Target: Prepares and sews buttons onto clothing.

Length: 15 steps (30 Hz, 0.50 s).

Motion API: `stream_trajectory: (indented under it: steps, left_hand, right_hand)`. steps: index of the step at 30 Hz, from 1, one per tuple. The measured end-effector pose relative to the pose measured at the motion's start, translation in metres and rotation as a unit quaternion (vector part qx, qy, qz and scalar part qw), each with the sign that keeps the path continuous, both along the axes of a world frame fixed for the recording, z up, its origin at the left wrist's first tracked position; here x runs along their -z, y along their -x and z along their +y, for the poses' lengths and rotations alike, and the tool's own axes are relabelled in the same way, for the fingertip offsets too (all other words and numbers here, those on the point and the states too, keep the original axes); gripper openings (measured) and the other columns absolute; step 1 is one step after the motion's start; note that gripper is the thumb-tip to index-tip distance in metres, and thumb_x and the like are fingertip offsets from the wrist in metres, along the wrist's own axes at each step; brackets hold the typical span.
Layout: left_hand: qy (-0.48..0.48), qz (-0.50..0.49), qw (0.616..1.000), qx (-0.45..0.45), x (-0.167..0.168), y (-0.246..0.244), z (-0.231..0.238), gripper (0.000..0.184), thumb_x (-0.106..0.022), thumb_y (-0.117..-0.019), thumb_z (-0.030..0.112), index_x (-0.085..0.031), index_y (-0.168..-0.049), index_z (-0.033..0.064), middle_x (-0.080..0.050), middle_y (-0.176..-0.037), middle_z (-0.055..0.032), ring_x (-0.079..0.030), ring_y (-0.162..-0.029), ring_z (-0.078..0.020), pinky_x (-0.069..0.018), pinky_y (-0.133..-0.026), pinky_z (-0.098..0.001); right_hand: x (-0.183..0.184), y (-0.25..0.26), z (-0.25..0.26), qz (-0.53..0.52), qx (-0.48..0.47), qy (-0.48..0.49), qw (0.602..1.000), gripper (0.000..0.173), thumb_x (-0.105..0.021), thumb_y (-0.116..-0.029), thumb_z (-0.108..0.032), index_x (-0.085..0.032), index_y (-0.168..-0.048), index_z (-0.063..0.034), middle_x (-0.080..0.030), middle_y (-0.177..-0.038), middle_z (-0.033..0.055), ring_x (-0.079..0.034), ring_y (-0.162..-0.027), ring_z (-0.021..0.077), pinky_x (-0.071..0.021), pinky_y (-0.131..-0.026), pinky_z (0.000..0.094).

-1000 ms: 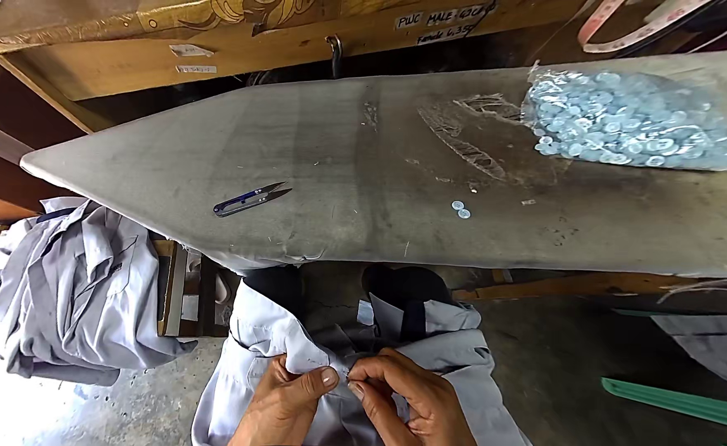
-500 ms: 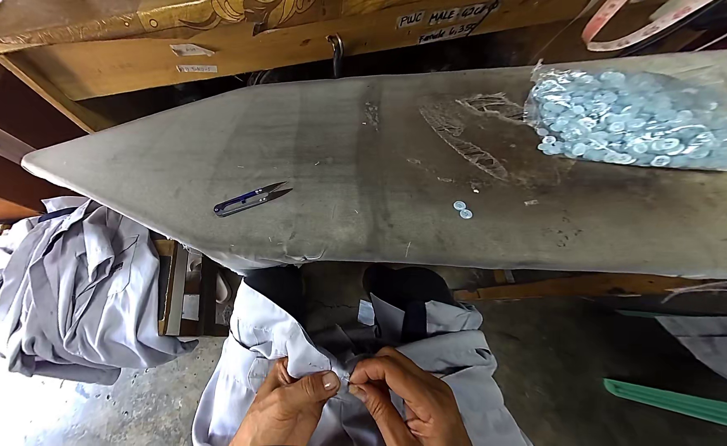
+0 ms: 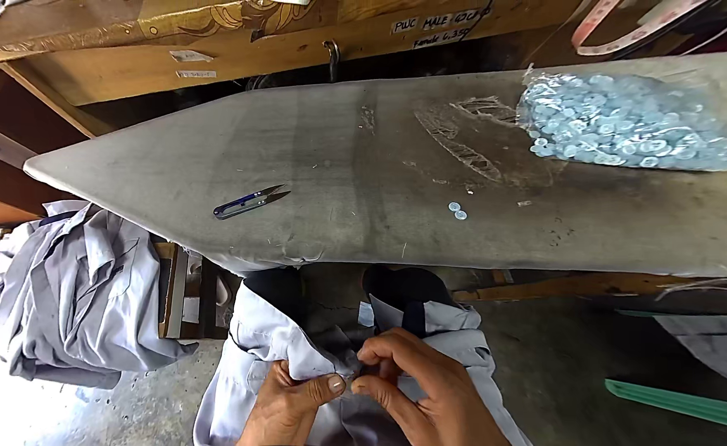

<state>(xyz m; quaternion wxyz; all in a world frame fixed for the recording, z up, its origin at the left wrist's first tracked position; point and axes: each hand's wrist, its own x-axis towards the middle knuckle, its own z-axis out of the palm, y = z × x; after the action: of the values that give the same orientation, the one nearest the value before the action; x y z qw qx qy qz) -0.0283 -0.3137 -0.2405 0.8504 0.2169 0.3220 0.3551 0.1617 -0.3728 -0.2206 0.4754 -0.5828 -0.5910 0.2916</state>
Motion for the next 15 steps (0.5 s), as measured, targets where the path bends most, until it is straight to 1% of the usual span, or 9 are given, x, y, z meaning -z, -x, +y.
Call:
stream_trajectory:
  steps: [2,4,5,8,10,11,13,14,15]
  left_hand:
    - [-0.016,0.030,0.999,-0.012,-0.001,-0.001,-0.001,0.024,-0.080,-0.0770,-0.009,-0.076,-0.099,0.0001,-0.077,-0.095,-0.0128,-0.075,-0.090,-0.0170,-0.0607,-0.089,-0.0360]
    - [-0.029,0.041,0.999,-0.009,-0.002,-0.003,-0.002,0.023,-0.080,-0.0774,-0.010,-0.077,-0.098,0.0001,-0.077,-0.095,-0.0123,-0.075,-0.090,-0.0165,-0.0609,-0.089,-0.0353]
    - [-0.034,0.043,0.998,-0.007,-0.002,-0.003,-0.002,0.022,-0.080,-0.0775,-0.010,-0.078,-0.097,0.0003,-0.077,-0.095,-0.0121,-0.075,-0.090,-0.0162,-0.0610,-0.089,-0.0350]
    - [-0.049,0.059,0.997,-0.003,-0.003,-0.002,-0.002,0.021,-0.079,-0.0772,-0.010,-0.078,-0.096,-0.0007,-0.077,-0.093,-0.0129,-0.075,-0.089,-0.0162,-0.0612,-0.089,-0.0350]
    - [-0.067,0.081,0.994,0.005,-0.004,0.000,-0.003,0.020,-0.079,-0.0779,-0.011,-0.078,-0.095,-0.0004,-0.078,-0.092,-0.0117,-0.075,-0.088,-0.0150,-0.0613,-0.088,-0.0338]
    - [-0.079,0.094,0.992,0.013,-0.005,0.001,-0.004,0.020,-0.078,-0.0786,-0.010,-0.078,-0.095,0.0010,-0.078,-0.091,-0.0098,-0.075,-0.087,-0.0134,-0.0613,-0.087,-0.0327]
    - [-0.096,0.127,0.987,0.031,-0.009,0.001,-0.006,0.020,-0.077,-0.0788,-0.008,-0.079,-0.091,0.0077,-0.078,-0.086,-0.0021,-0.074,-0.082,-0.0074,-0.0613,-0.082,-0.0278]
    - [-0.096,0.139,0.985,0.037,-0.010,0.000,-0.007,0.021,-0.076,-0.0789,-0.007,-0.078,-0.088,0.0116,-0.077,-0.083,0.0020,-0.073,-0.079,-0.0040,-0.0609,-0.079,-0.0246]
    - [-0.094,0.148,0.984,0.043,-0.012,-0.001,-0.008,0.024,-0.072,-0.0806,-0.009,-0.076,-0.087,0.0133,-0.076,-0.081,0.0040,-0.072,-0.076,-0.0023,-0.0606,-0.076,-0.0231]
  right_hand:
    - [-0.011,0.003,-0.002,-0.067,0.012,-0.022,0.997,0.016,-0.069,-0.0983,-0.021,-0.073,-0.103,-0.0058,-0.069,-0.095,0.0072,-0.066,-0.084,0.0062,-0.0561,-0.074,0.0165]
    - [-0.014,0.010,-0.002,-0.084,0.004,-0.029,0.996,0.014,-0.066,-0.0993,-0.016,-0.074,-0.101,-0.0040,-0.071,-0.097,0.0099,-0.068,-0.091,0.0097,-0.0557,-0.081,0.0180]
    - [-0.012,0.014,-0.002,-0.088,0.000,-0.031,0.996,0.014,-0.065,-0.0998,-0.015,-0.074,-0.100,-0.0042,-0.071,-0.098,0.0097,-0.068,-0.094,0.0101,-0.0548,-0.084,0.0176]
    - [-0.005,0.017,0.001,-0.090,-0.007,-0.034,0.995,0.014,-0.063,-0.1003,-0.015,-0.074,-0.097,-0.0061,-0.068,-0.095,0.0076,-0.065,-0.092,0.0081,-0.0530,-0.081,0.0146]
    - [0.000,0.018,0.003,-0.093,-0.016,-0.046,0.994,0.016,-0.059,-0.1020,-0.016,-0.071,-0.095,-0.0075,-0.066,-0.095,0.0061,-0.063,-0.094,0.0089,-0.0520,-0.083,0.0156]
    - [0.003,0.020,0.004,-0.103,-0.016,-0.062,0.993,0.017,-0.057,-0.1033,-0.018,-0.070,-0.095,-0.0090,-0.066,-0.096,0.0048,-0.062,-0.096,0.0105,-0.0510,-0.086,0.0181]
    - [0.003,0.026,0.006,-0.117,-0.024,-0.107,0.987,0.019,-0.054,-0.1053,-0.020,-0.066,-0.094,-0.0107,-0.067,-0.096,0.0042,-0.062,-0.095,0.0146,-0.0498,-0.084,0.0247]
    - [-0.002,0.030,0.006,-0.105,-0.048,-0.121,0.986,0.019,-0.053,-0.1058,-0.019,-0.065,-0.094,-0.0096,-0.067,-0.094,0.0058,-0.063,-0.092,0.0158,-0.0510,-0.082,0.0257]
    - [-0.009,0.032,0.003,-0.079,-0.089,-0.124,0.985,0.019,-0.052,-0.1063,-0.016,-0.065,-0.095,-0.0071,-0.068,-0.092,0.0082,-0.066,-0.089,0.0167,-0.0537,-0.080,0.0258]
